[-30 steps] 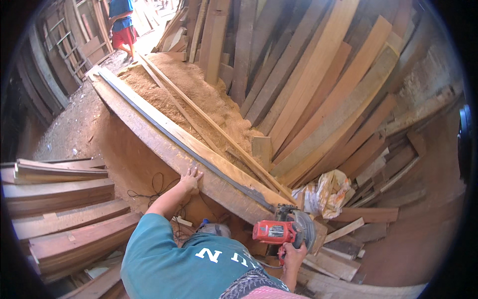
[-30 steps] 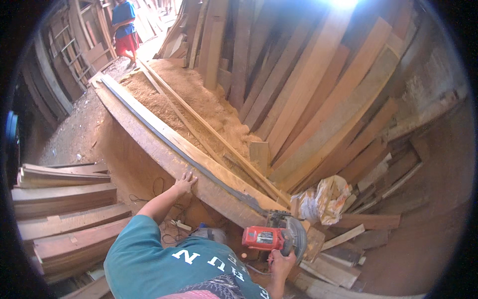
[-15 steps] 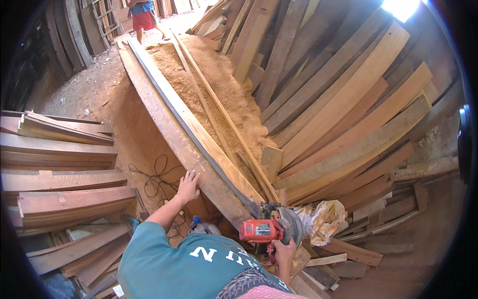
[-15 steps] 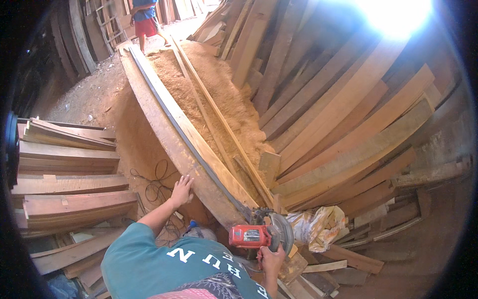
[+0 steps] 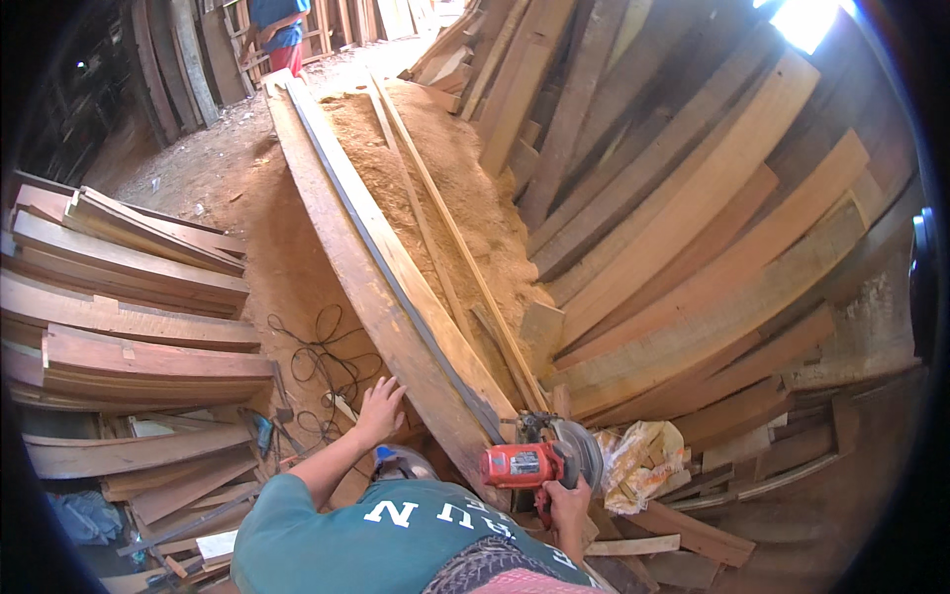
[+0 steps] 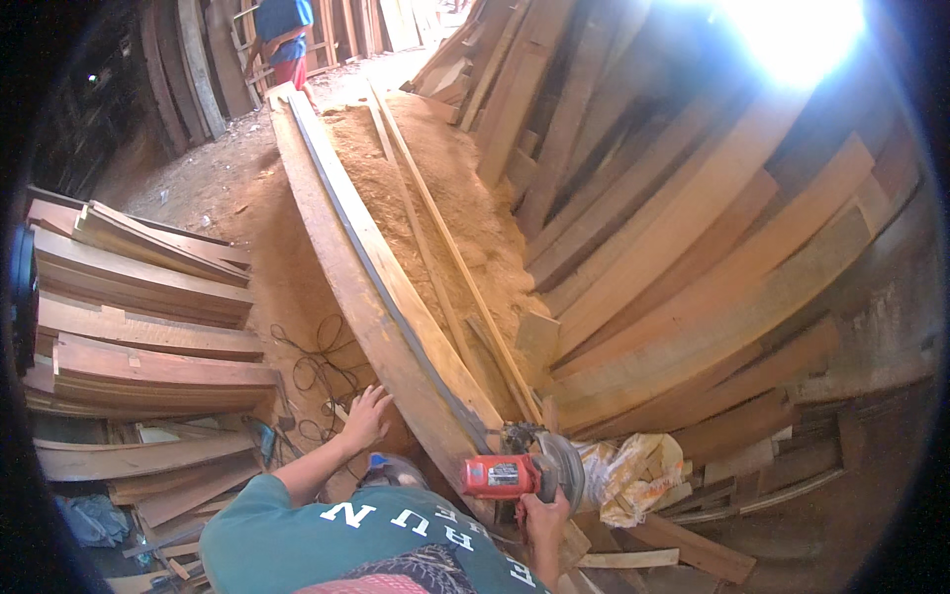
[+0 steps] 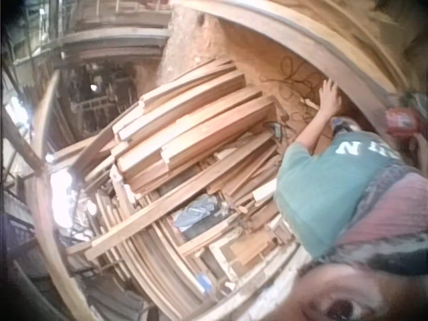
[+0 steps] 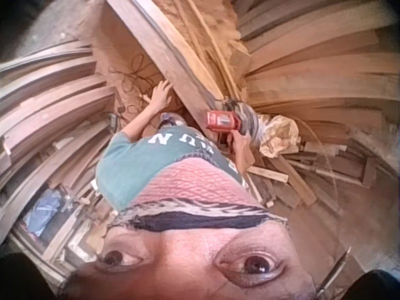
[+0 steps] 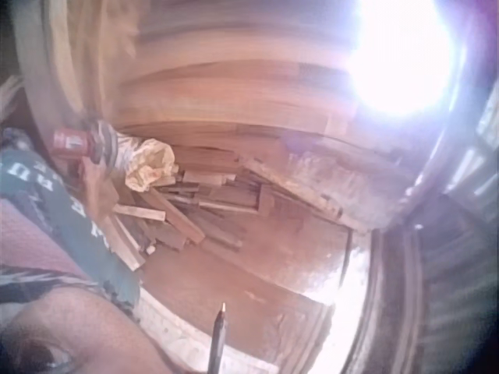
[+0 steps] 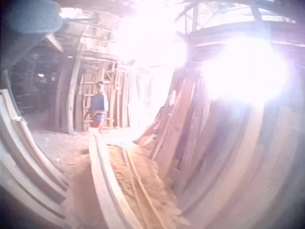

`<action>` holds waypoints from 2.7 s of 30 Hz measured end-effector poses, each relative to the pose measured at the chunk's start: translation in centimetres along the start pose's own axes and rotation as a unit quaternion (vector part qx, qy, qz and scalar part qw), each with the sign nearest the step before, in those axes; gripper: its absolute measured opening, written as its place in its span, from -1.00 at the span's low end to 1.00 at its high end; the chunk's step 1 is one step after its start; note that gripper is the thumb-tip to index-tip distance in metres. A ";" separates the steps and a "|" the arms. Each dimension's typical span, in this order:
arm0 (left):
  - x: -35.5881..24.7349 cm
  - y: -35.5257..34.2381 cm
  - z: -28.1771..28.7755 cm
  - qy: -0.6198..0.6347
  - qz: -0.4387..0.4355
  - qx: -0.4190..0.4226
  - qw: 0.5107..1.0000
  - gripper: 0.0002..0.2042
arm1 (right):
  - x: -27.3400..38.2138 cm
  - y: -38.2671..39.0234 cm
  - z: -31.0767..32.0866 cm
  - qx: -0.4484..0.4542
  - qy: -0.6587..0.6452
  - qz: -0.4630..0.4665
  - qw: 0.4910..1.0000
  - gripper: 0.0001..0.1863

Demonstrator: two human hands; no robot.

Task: The person uses a power router to shape the edge of a long wooden beam and then uses a circular saw to cut along the edge of the timber.

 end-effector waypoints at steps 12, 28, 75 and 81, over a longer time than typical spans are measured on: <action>-29.5 -8.7 -13.0 -0.245 -0.178 0.236 0.923 -0.04 | -5.8 6.1 16.0 -0.019 0.045 -0.022 0.999 -0.76; -30.9 -14.6 -22.0 -0.289 -0.173 0.362 0.869 0.06 | -9.2 10.0 22.1 -0.023 -0.003 -0.067 0.998 -0.74; -31.1 -14.3 -18.5 -0.263 -0.141 0.328 0.896 0.07 | -14.1 1.9 20.4 0.226 0.345 0.009 0.911 -0.45; -29.3 -10.6 -14.8 -0.165 -0.020 0.199 0.966 0.04 | -12.9 2.2 20.1 0.224 0.326 0.073 0.916 -0.48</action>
Point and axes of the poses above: each hand's wrist, its own y-axis away from the middle knuckle, its own z-axis out of the back of the hand, x = y × z, the point moved 9 cm from there along -y, towards the middle knuckle, and after that the axes turned 13 degrees about x, right-handed, at the moved point
